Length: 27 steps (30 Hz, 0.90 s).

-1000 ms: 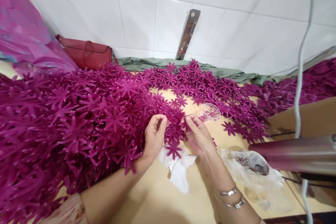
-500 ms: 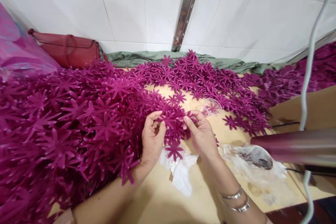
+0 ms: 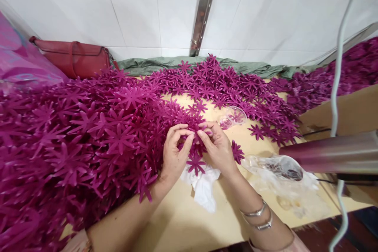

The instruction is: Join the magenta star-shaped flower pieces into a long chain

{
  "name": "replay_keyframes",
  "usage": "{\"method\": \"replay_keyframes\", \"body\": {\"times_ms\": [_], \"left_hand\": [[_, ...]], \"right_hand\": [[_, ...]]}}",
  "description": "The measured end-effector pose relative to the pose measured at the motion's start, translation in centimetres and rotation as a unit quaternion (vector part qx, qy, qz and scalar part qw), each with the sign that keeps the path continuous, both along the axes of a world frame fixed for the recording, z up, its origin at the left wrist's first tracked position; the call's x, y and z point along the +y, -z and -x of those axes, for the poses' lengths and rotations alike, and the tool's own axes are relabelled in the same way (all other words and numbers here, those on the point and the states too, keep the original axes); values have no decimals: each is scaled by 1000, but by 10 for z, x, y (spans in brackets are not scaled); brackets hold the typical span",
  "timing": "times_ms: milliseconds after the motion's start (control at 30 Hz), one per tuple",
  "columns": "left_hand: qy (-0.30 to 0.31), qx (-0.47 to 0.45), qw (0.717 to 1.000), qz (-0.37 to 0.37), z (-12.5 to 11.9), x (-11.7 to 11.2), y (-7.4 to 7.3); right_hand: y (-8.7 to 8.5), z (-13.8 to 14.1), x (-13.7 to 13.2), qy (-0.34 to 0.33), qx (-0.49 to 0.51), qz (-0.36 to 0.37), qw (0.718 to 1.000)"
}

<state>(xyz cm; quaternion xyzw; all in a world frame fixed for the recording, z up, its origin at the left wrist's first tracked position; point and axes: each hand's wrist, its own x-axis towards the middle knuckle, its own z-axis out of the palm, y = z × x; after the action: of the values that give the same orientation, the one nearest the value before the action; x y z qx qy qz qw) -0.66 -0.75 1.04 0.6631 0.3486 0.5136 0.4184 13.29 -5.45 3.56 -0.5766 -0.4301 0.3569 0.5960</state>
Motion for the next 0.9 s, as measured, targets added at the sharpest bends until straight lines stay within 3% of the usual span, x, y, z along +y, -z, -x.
{"method": "replay_keyframes", "body": {"times_ms": [267,433,533,633,700,800,900], "left_hand": [[-90,11,994,-55,3,-6,-6],[-53,32,993,-97,6,-19,-11],[42,50,989,-130,3,-21,-12],[166,109,969,-147,-3,-19,-9],[208,167,950,-160,-6,-18,-5],[198,225,939,-168,-8,-17,0],[150,238,947,-155,-9,-16,4]], "right_hand": [[-5,-4,0,-20,-185,-86,979],[-4,-7,-1,28,-241,-104,965],[-1,-18,8,80,-273,-100,953],[3,-34,35,69,-347,-73,932],[5,-42,59,39,-409,-18,911],[4,-47,88,18,-509,85,856],[3,-46,99,11,-540,120,833]]}}
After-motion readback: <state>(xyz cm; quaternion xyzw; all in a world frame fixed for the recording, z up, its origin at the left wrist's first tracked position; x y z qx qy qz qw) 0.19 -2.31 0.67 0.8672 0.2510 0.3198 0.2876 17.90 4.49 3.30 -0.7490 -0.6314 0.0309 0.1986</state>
